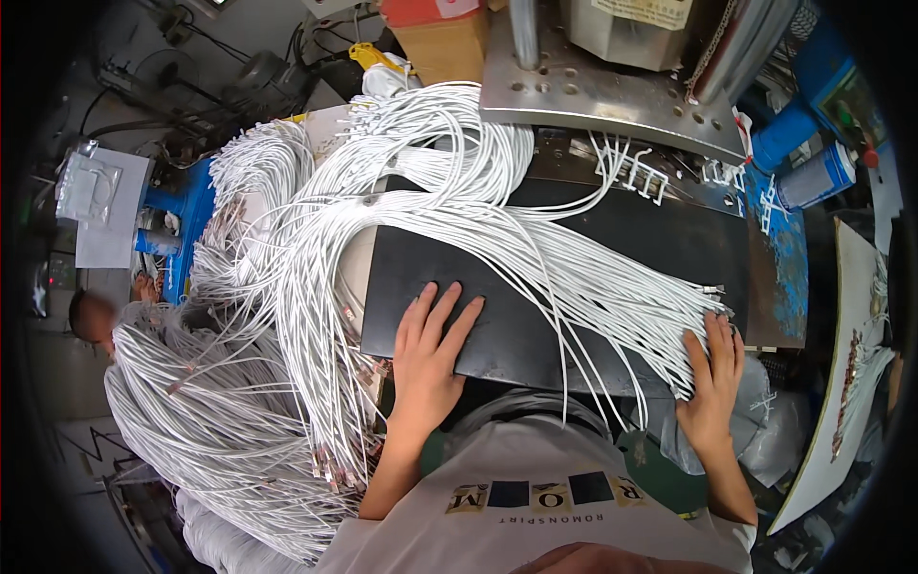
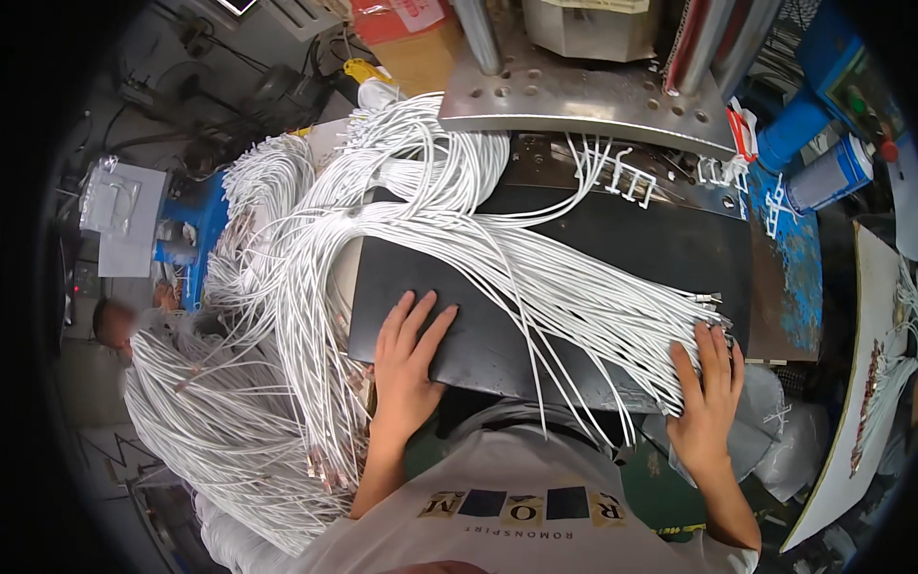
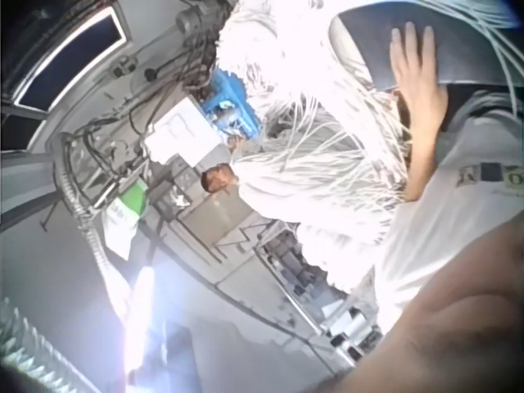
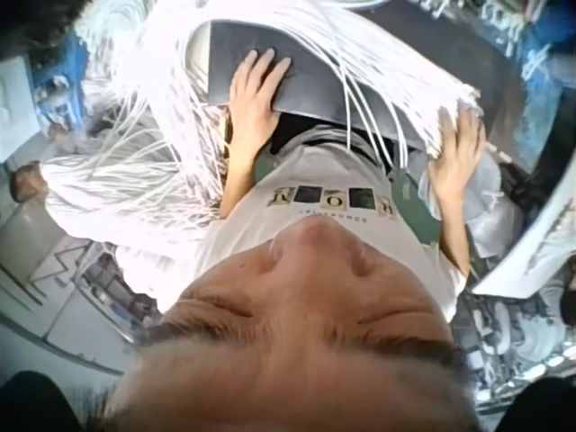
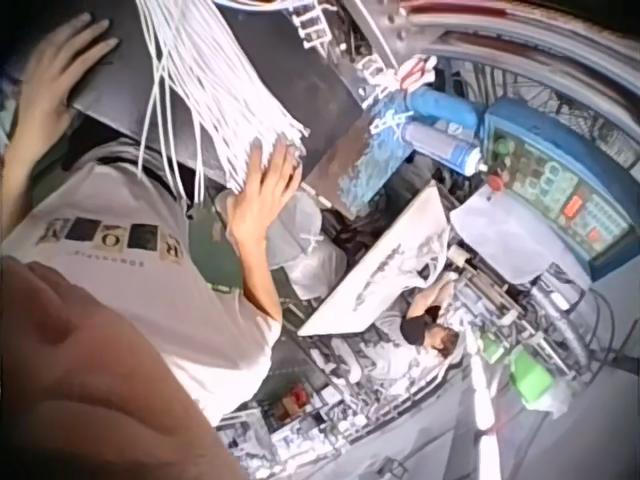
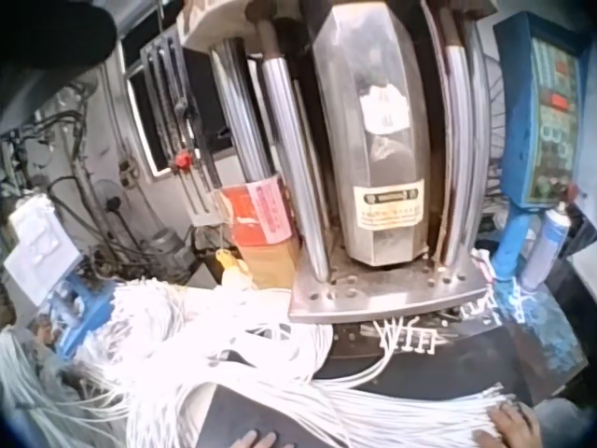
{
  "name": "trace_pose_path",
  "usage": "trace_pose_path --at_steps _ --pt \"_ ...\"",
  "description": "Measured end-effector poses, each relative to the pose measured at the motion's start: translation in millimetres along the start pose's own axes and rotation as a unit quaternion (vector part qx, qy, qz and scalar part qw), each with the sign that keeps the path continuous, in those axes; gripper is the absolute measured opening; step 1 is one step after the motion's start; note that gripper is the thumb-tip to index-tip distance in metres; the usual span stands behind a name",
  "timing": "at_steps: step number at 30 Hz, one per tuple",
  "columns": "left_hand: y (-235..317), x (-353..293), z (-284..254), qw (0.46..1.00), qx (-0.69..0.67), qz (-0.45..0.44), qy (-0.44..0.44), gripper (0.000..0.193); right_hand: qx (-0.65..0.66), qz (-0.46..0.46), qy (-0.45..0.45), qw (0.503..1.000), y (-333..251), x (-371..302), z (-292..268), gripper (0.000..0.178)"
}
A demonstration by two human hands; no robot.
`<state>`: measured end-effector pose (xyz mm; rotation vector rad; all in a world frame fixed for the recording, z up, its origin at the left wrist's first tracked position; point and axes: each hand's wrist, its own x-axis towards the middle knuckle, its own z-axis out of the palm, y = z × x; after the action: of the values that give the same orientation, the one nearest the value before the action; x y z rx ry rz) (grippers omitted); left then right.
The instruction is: The person loads the ends of cables into a metal holder, places the assembly into a press machine, presses the machine control buttons by hand to mold the connectors, and removes the finished cables.
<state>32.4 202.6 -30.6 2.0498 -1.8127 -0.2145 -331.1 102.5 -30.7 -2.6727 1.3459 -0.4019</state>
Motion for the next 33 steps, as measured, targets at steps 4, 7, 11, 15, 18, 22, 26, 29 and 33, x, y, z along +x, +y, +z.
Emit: trace_pose_path --at_steps 4,7,11,15,18,22,26,29,33 --pt "3 1 -6 1.0 -0.002 -0.007 -0.015 0.081 -0.001 0.0 -0.002 1.0 2 -1 2 0.085" --pt "0 8 -23 0.995 -0.089 0.025 -0.046 0.074 -0.015 -0.004 -0.025 1.0 4 1 -4 0.09" --pt "-4 48 -43 0.941 -0.326 0.068 0.053 0.062 0.088 0.026 -0.143 0.985 -11 19 -48 0.082" --pt "-18 158 -52 0.978 -0.039 0.109 0.176 0.066 0.068 -0.02 -0.121 0.99 -19 31 -54 0.098" --pt "-61 246 -40 0.96 0.002 0.248 0.129 0.062 0.071 -0.035 -0.086 0.993 -26 35 -35 0.095" --pt "-67 276 -25 0.977 0.066 0.202 0.033 0.053 0.046 -0.033 -0.073 0.996 -33 39 -21 0.087" --pt "-77 289 -17 0.966 0.115 0.221 0.07 0.048 -0.037 -0.021 -0.052 0.998 -19 54 -8 0.079" --pt "-116 283 -25 0.965 0.146 0.194 0.093 0.046 -0.054 -0.039 -0.057 0.996 -11 65 -12 0.073" --pt "-142 274 -44 0.968 0.196 0.136 0.075 0.047 -0.047 -0.059 -0.064 0.995 -10 75 -14 0.067"
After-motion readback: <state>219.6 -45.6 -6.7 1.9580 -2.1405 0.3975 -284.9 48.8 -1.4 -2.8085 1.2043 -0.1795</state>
